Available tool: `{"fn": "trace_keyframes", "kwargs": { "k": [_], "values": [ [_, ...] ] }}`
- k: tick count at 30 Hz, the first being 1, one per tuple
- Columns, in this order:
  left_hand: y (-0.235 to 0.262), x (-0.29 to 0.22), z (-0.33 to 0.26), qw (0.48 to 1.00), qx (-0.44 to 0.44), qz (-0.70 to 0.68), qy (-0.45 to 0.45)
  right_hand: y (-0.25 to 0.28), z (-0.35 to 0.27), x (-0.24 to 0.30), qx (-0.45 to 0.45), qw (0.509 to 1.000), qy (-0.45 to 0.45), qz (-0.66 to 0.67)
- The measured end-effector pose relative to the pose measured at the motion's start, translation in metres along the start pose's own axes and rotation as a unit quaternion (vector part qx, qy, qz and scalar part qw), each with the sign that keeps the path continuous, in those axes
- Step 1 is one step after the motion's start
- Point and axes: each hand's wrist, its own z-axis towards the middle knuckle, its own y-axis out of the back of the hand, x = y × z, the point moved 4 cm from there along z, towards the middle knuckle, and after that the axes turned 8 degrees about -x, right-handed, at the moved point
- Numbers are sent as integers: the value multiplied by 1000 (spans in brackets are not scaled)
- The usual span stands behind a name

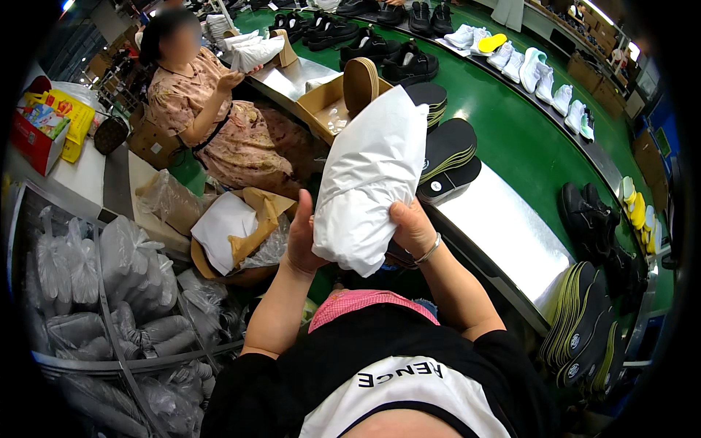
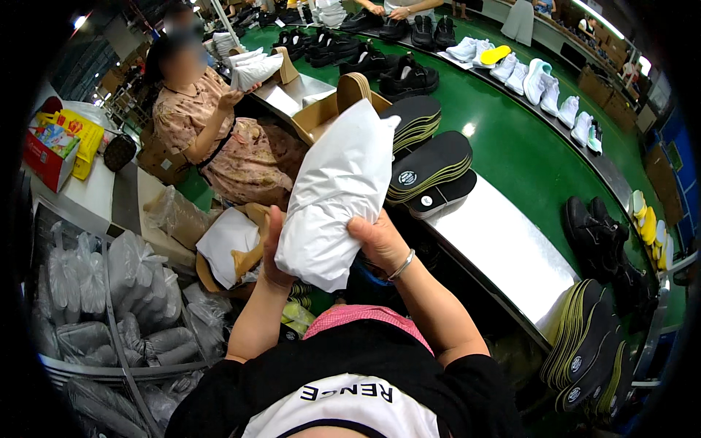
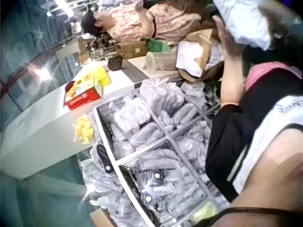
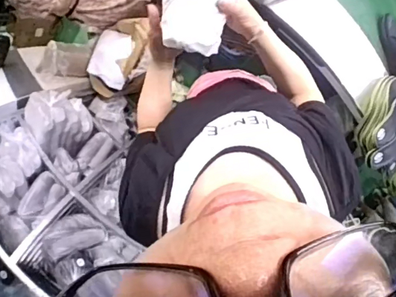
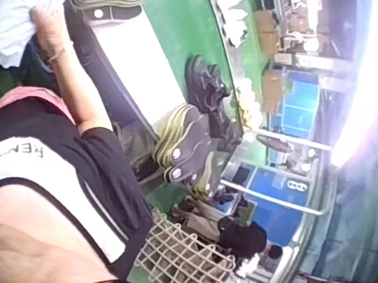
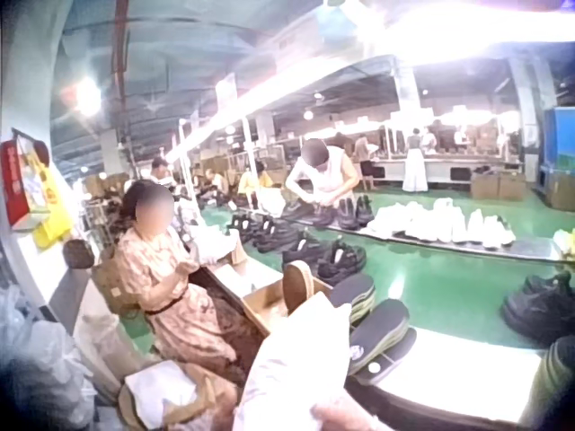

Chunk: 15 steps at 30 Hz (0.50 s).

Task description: The person collects insoles from a stack, inserts them into black shoes on a conveyor belt, wraps a shoe in white paper, and places the wrapped shoe into a box.

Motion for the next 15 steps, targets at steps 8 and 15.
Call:
{"fn": "trace_keyframes", "kwargs": {
  "k": [8, 15],
  "values": [
    [42, -25, 40, 991, 29, -127, 17, -16, 47, -9, 3, 999, -42, -29],
    [64, -75, 58, 986, -15, -161, 37, -17, 115, -16, -35, 975, 83, -204]
  ]
}}
